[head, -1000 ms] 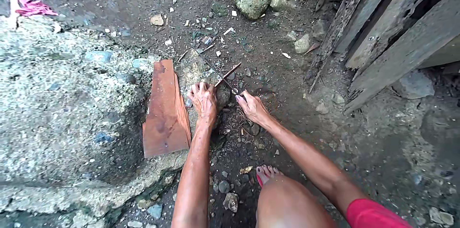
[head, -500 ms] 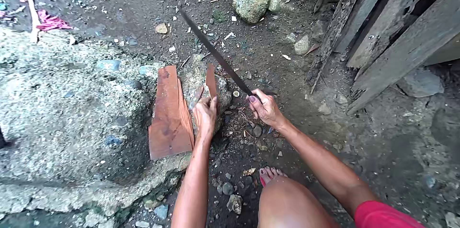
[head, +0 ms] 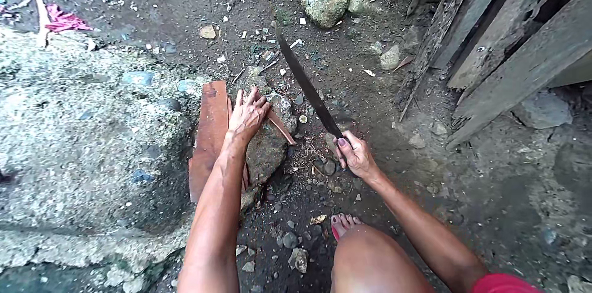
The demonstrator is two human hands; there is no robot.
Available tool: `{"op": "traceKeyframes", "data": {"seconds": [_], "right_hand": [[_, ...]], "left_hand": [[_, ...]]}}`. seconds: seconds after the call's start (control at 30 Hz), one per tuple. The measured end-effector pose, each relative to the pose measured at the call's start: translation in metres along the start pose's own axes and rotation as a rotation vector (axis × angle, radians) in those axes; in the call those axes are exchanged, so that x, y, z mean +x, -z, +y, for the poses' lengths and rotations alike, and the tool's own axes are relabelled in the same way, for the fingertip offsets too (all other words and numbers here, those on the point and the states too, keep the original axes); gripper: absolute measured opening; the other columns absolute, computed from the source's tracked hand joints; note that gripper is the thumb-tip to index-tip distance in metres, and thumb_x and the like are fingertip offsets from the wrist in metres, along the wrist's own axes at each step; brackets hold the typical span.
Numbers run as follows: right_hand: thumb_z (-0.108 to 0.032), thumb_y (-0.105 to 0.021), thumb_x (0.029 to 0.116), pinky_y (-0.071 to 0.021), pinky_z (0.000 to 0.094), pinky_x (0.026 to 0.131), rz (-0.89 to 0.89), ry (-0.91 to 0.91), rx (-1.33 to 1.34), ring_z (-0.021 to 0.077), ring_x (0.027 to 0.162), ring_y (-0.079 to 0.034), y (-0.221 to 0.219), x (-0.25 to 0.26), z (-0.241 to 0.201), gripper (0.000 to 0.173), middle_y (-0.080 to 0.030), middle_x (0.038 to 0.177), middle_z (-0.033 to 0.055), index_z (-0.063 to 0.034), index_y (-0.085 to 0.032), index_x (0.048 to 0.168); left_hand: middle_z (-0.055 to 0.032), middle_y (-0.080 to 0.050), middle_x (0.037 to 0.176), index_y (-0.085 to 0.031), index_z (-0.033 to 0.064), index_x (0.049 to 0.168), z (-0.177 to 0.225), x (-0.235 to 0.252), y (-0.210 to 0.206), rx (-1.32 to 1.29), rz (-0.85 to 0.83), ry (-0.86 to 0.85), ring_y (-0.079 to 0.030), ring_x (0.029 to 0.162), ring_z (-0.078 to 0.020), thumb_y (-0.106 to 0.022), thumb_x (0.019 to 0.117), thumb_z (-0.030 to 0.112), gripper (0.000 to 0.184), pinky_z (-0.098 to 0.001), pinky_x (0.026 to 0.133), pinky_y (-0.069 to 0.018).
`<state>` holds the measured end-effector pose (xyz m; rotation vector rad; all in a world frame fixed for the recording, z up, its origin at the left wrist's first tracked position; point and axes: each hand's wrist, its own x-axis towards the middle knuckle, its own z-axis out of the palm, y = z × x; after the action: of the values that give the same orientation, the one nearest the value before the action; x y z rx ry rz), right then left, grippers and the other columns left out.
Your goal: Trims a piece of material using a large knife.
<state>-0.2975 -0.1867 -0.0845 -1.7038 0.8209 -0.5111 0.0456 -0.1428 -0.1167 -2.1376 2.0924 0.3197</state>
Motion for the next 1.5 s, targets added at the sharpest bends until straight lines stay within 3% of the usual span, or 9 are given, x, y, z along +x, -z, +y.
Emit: {"op": "traceKeyframes", "data": {"seconds": [0.1,0.17,0.23,0.27,0.37,0.77,1.0,1.37,1.5], "right_hand": [[-0.037,-0.04,0.1096,-0.0502,0.0212,0.048,-0.009,-0.027,0.024,0.0028,0.049,-0.053,-0.004,-0.008,0.003,0.047,-0.056,0.067,-0.0027,0.0058,-0.06,0.113],[-0.036,-0.04,0.1094,-0.0502,0.0211,0.048,-0.005,-0.035,0.014,0.0028,0.049,-0.053,-0.005,-0.011,0.005,0.046,-0.056,0.066,-0.0024,0.0057,-0.061,0.113],[-0.034,-0.04,0.1094,-0.0501,0.0216,0.048,0.003,-0.047,-0.012,0.0034,0.049,-0.053,-0.008,-0.013,0.005,0.045,-0.056,0.066,-0.0019,0.0046,-0.062,0.113],[-0.034,-0.04,0.1094,-0.0501,0.0224,0.048,0.009,-0.057,-0.038,0.004,0.049,-0.053,-0.01,-0.011,0.003,0.044,-0.056,0.066,-0.0019,0.0036,-0.062,0.112],[-0.035,-0.04,0.1097,-0.0535,0.0279,0.054,-0.016,-0.131,-0.145,0.0088,0.053,-0.057,-0.019,0.002,-0.009,0.043,-0.059,0.069,0.0006,-0.0002,-0.064,0.115],[-0.038,-0.039,0.1117,-0.0548,0.038,0.069,-0.181,-0.305,-0.342,0.0202,0.066,-0.063,-0.042,0.051,-0.024,0.043,-0.062,0.078,0.0106,-0.0021,-0.062,0.12],[-0.04,-0.039,0.1115,-0.0539,0.0377,0.067,-0.197,-0.281,-0.364,0.0196,0.064,-0.062,-0.038,0.056,-0.018,0.044,-0.06,0.075,0.0094,-0.0024,-0.062,0.116],[-0.041,-0.039,0.1116,-0.0545,0.0344,0.06,-0.177,-0.298,-0.256,0.016,0.056,-0.059,-0.031,0.06,-0.013,0.044,-0.058,0.07,0.0063,-0.0038,-0.061,0.117],[-0.034,-0.04,0.1109,-0.0523,0.0295,0.049,-0.124,-0.04,-0.075,0.0119,0.047,-0.055,-0.027,0.06,-0.057,0.038,-0.056,0.063,0.0026,-0.0027,-0.061,0.116]], "left_hand": [[-0.0132,-0.069,0.128,-0.071,0.0065,0.12,-0.001,0.007,0.015,-0.051,0.014,-0.037,-0.052,0.138,-0.0358,-0.052,0.1029,0.002,0.026,-0.0641,0.122,-0.02],[-0.0189,-0.074,0.103,-0.072,0.0016,0.11,0.007,0.003,0.029,-0.11,0.08,0.047,-0.07,0.108,-0.0379,-0.051,0.105,0.007,0.022,-0.0604,0.114,-0.0361],[-0.0244,-0.07,0.087,-0.069,0.0004,0.103,0.023,-0.006,0.044,-0.187,0.108,0.22,-0.07,0.086,-0.0458,-0.052,0.1068,0.018,0.024,-0.0628,0.082,-0.0519],[-0.0258,-0.068,0.083,-0.068,0.0012,0.101,0.032,-0.011,0.052,-0.235,0.101,0.3,-0.069,0.08,-0.0487,-0.054,0.106,0.02,0.024,-0.0645,0.07,-0.0512],[-0.0256,-0.067,0.084,-0.067,0.0032,0.097,0.055,-0.022,0.055,-0.317,0.059,0.4,-0.067,0.081,-0.05,-0.058,0.1043,0.021,0.021,-0.0658,0.065,-0.0507],[-0.0274,-0.068,0.105,-0.07,-0.0032,0.105,0.076,-0.014,0.028,-0.319,0.107,0.43,-0.066,0.102,-0.0483,-0.056,0.104,0.012,0.021,-0.0636,0.085,-0.0513],[-0.0285,-0.066,0.107,-0.07,-0.0063,0.105,0.069,-0.02,0.019,-0.384,0.145,0.405,-0.064,0.106,-0.0474,-0.057,0.1046,0.015,0.025,-0.0605,0.093,-0.0502],[-0.0249,-0.068,0.099,-0.071,-0.0029,0.099,0.083,-0.011,0.004,-0.389,0.265,0.458,-0.067,0.098,-0.0456,-0.061,0.1017,0.012,0.019,-0.0605,0.084,-0.0537],[-0.0258,-0.067,0.098,-0.07,-0.004,0.097,0.085,-0.016,0.007,-0.394,0.266,0.439,-0.066,0.098,-0.0462,-0.06,0.1009,0.011,0.018,-0.0608,0.085,-0.0523]]}}
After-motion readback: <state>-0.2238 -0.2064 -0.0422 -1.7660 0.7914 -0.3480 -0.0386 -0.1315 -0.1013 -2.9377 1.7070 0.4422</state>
